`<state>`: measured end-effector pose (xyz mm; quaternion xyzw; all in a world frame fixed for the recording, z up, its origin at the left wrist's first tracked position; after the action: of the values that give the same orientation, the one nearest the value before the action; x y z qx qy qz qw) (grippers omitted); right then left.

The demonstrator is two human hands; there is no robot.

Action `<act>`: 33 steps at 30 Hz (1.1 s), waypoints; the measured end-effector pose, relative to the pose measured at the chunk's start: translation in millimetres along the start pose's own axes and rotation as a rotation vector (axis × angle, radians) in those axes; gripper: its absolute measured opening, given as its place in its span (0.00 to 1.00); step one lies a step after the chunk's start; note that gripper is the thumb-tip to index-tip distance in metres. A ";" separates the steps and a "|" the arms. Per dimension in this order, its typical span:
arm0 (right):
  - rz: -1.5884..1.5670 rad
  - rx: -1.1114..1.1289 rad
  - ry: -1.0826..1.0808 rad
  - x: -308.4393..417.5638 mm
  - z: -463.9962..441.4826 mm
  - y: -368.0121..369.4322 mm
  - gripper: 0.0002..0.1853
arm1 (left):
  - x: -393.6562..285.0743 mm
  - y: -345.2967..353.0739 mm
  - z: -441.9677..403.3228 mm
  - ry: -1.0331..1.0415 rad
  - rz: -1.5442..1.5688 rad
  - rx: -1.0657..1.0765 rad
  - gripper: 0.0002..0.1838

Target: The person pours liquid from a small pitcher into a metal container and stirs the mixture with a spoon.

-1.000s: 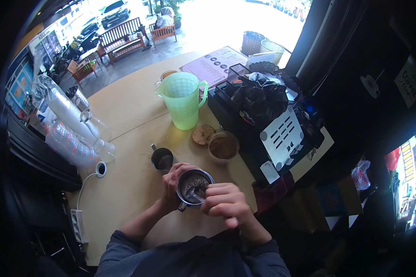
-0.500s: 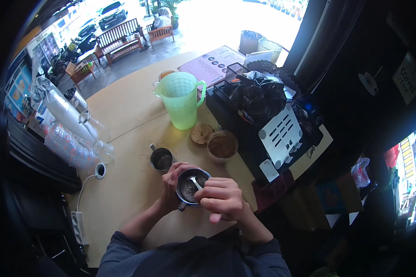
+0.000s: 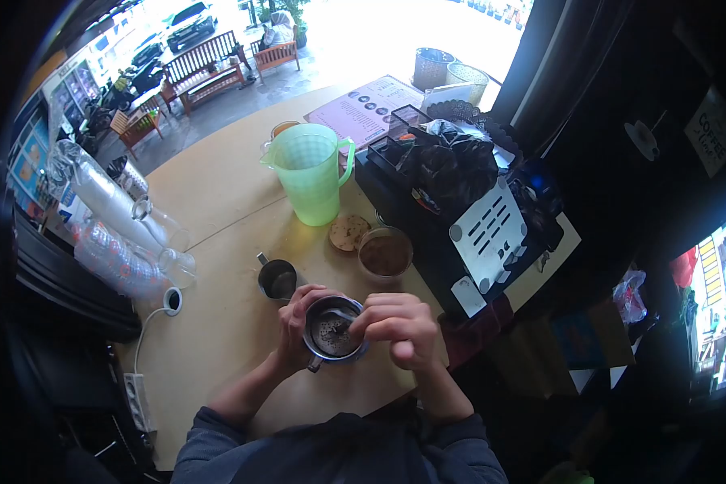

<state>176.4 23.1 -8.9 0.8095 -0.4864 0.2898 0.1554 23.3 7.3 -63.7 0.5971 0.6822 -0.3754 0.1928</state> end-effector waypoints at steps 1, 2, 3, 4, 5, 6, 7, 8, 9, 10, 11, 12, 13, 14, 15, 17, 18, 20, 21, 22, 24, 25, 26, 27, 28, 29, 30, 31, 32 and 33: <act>0.057 -0.016 -0.020 -0.4 -0.3 3.7 0.31 | 0.5 0.5 -0.1 0.000 0.000 0.001 0.28; 0.056 -0.017 -0.020 -0.4 0.9 1.1 0.31 | 0.9 0.5 0.4 -0.003 0.001 -0.002 0.29; -0.018 0.000 -0.001 -0.8 3.3 -4.1 0.31 | 1.1 0.2 1.1 -0.006 0.001 -0.004 0.29; -0.090 0.019 0.018 -1.0 5.6 -9.4 0.31 | 1.1 -0.3 1.3 -0.008 0.000 -0.004 0.29; -0.162 0.037 0.036 -1.4 6.8 -11.6 0.31 | 0.9 -0.5 0.9 -0.005 0.001 -0.002 0.29; -0.102 0.019 0.045 -2.1 4.5 -12.0 0.31 | 0.5 -0.3 0.5 -0.001 0.004 0.002 0.29; -0.098 0.018 0.045 -1.3 3.2 -9.2 0.31 | -0.1 0.0 -0.1 0.000 0.007 0.003 0.29; -0.041 0.041 0.015 0.5 1.7 -3.6 0.31 | -0.5 -0.2 -0.7 -0.006 0.007 0.000 0.29; 0.015 0.064 -0.014 2.1 1.8 0.1 0.31 | -0.4 -0.3 -0.8 -0.013 0.007 -0.005 0.29; -0.029 0.078 -0.040 3.4 4.4 -0.1 0.31 | 0.3 0.0 -0.6 -0.015 0.009 -0.006 0.29; -0.031 0.080 -0.038 5.4 6.9 -2.3 0.31 | 0.8 0.0 -0.4 -0.003 0.002 -0.001 0.29; -0.005 0.056 -0.038 8.1 9.4 -6.7 0.31 | 0.8 -0.2 -0.1 0.009 -0.007 0.003 0.29; 0.022 0.033 -0.039 10.1 10.7 -9.0 0.32 | 0.5 -0.7 0.2 0.009 -0.008 0.001 0.29; 0.092 0.010 -0.052 11.1 10.5 -6.6 0.31 | 0.3 -1.0 0.3 -0.001 -0.006 -0.005 0.29; 0.094 0.011 -0.054 12.5 8.0 -4.0 0.31 | 0.1 -0.8 0.0 -0.010 -0.003 -0.009 0.29; 0.296 0.177 -0.202 21.4 6.4 7.5 0.29 | -1.5 -0.1 -0.4 -0.018 -0.001 -0.032 0.29; 0.268 0.215 -0.200 23.7 9.6 9.1 0.28 | -1.7 -0.3 -0.3 -0.029 -0.001 -0.055 0.29; 0.238 0.147 -0.190 21.7 11.9 6.8 0.28 | -1.6 -0.2 0.3 -0.038 0.001 -0.060 0.29; 0.206 0.082 -0.183 20.9 12.0 4.8 0.28 | -1.7 -0.4 0.6 -0.047 0.001 -0.067 0.29; 0.330 0.083 -0.213 21.5 8.5 6.8 0.31 | -1.9 0.1 1.0 -0.045 0.002 -0.067 0.29; 0.348 0.157 -0.224 26.5 11.1 10.7 0.31 | -1.8 0.1 0.9 -0.038 -0.009 -0.081 0.29; 0.363 0.231 -0.232 28.7 12.7 14.4 0.30 | -2.2 0.0 0.3 -0.035 -0.010 -0.083 0.29; 0.298 0.203 -0.226 32.4 11.7 14.3 0.32 | -2.3 0.0 0.4 -0.044 -0.006 -0.088 0.29; 0.298 0.203 -0.225 33.4 13.2 14.0 0.32 | -2.4 0.2 1.2 -0.054 0.000 -0.091 0.29; 0.245 0.082 -0.219 35.6 14.2 7.0 0.31 | -2.0 0.4 2.2 -0.054 0.001 -0.091 0.29; 0.192 -0.039 -0.215 37.4 16.0 -1.1 0.31 | -0.1 0.6 3.1 -0.058 -0.003 -0.081 0.30; 0.157 -0.089 -0.230 36.9 21.4 -10.3 0.33 | 2.1 0.7 3.9 -0.061 -0.007 -0.072 0.32; 0.159 -0.178 -0.203 41.0 26.0 -16.9 0.31 | 4.6 0.7 5.3 -0.059 -0.007 -0.072 0.32; 0.150 -0.323 -0.192 41.8 33.1 -20.7 0.30 | 5.7 1.3 6.8 -0.012 -0.059 -0.051 0.35; 0.140 -0.468 -0.180 41.3 39.6 -25.0 0.28 | 6.7 1.2 7.1 0.013 -0.085 -0.041 0.36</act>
<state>225.8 -14.8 -13.6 0.7385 -0.6068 0.1063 0.2742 21.7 6.6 -73.4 0.5658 0.7158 -0.3654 0.1844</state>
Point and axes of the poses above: each hand's wrist, its own z-axis away from the middle knuckle, its own y-axis out of the palm, x = y × z, the point moved 4 cm from there along -z, towards the middle knuckle, and after that the axes turned 9 degrees about y, right-handed, at the moved point
